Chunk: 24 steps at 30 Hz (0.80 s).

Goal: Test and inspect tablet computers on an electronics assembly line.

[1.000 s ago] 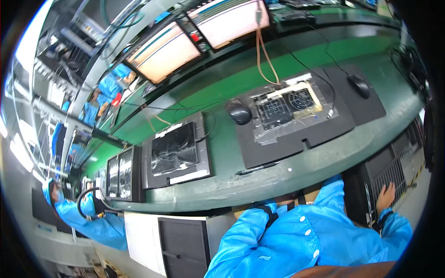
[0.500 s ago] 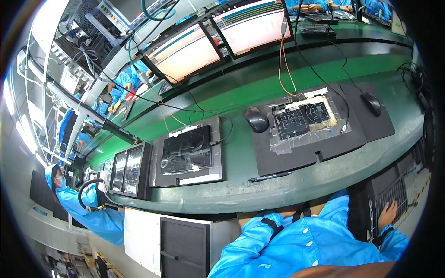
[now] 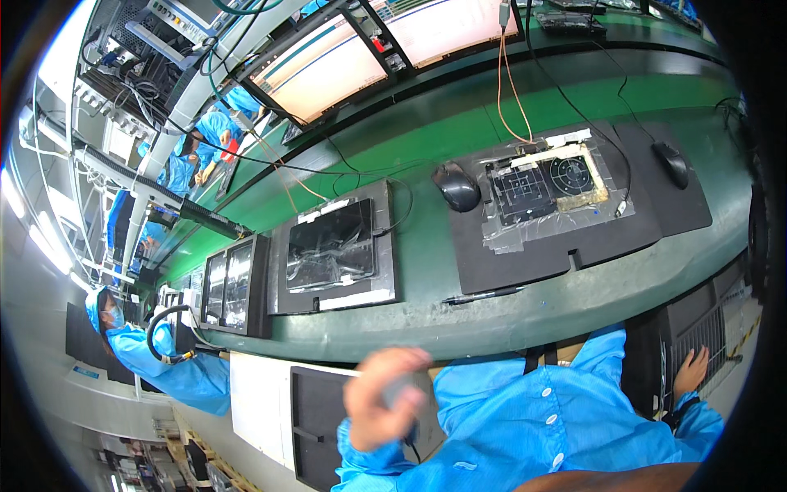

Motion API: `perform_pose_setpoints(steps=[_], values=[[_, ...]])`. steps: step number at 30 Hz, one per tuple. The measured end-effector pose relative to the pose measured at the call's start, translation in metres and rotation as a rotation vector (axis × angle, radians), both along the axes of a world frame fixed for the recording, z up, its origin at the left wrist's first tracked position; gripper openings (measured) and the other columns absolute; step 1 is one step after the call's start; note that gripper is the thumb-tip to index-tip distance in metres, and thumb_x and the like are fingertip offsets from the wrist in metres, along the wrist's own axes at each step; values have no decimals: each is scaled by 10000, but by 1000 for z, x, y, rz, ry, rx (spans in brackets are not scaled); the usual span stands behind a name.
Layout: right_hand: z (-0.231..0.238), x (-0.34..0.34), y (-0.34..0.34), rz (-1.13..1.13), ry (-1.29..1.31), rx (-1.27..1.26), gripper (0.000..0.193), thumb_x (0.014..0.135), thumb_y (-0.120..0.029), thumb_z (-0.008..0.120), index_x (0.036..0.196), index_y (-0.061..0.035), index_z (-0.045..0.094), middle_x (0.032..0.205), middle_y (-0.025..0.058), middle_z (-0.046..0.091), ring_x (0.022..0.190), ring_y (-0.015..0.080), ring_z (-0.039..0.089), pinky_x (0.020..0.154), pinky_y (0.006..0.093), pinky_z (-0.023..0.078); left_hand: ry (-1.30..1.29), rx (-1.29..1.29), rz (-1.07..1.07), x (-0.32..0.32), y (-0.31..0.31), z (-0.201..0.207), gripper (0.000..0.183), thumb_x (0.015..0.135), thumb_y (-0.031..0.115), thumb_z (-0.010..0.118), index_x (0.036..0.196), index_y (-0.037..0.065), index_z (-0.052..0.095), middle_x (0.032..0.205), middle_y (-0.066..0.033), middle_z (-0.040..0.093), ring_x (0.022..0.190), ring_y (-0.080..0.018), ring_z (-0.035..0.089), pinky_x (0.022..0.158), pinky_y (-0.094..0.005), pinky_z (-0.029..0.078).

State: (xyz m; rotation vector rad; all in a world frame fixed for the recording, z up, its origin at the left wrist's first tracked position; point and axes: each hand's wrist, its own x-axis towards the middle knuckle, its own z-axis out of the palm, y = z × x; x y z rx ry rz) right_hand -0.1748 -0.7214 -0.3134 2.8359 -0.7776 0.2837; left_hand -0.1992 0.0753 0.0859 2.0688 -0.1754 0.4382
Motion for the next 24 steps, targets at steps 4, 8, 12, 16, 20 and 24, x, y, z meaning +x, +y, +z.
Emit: perform_pose_setpoints(steps=[4, 8, 12, 16, 20, 24], values=[[14, 3, 9, 36, -30, 33, 558, 1166, -347, 550, 1512, 89, 583, 1594, 310, 560, 1494, 456, 521, 1261, 511, 403, -21, 410, 615, 43, 76, -43, 506, 958, 230, 859, 1364, -26, 699, 1325, -246, 717, 1302, -437, 645, 1137, -505, 496], [51, 3, 50, 67, -82, 170, 571, 1116, -374, 621, 1495, 53, 622, 1551, 283, 612, 1460, 444, 560, 1254, 501, 414, 139, 713, 764, 75, 138, -112, 618, 1006, 386, 819, 1449, -14, 657, 1504, -279, 612, 1444, -484, 512, 1230, -571, 390], [74, 3, 89, 102, -261, 155, 560, 1035, -405, 681, 1403, 16, 684, 1507, 285, 631, 1411, 473, 573, 1197, 580, 437, 17, 939, 942, 96, 144, -137, 561, 1094, 460, 704, 1422, 5, 696, 1409, -250, 685, 1338, -423, 610, 1160, -546, 474], [83, 4, 85, -21, -206, 458, 643, 1085, -508, 638, 1477, 1, 657, 1597, 261, 552, 1522, 430, 485, 1292, 533, 347, -193, 938, 880, 108, 120, -129, 562, 1049, 506, 754, 1230, -25, 733, 1131, -221, 757, 1068, -442, 698, 966, -580, 532], [78, -35, 16, -153, -576, 569, 616, 1100, -489, 602, 1412, 36, 683, 1515, 281, 621, 1424, 440, 573, 1225, 492, 435, -225, 819, 847, 99, 115, -135, 527, 1031, 440, 810, 1226, -44, 740, 1136, -241, 739, 1068, -443, 693, 970, -560, 556], [58, -127, -56, -652, -595, 620, 594, 1060, -469, 630, 1357, 41, 695, 1396, 277, 694, 1279, 433, 670, 1088, 511, 524, -349, 793, 805, 95, 154, -153, 480, 1015, 370, 847, 1213, -48, 719, 1113, -232, 732, 1017, -427, 702, 928, -536, 576]])
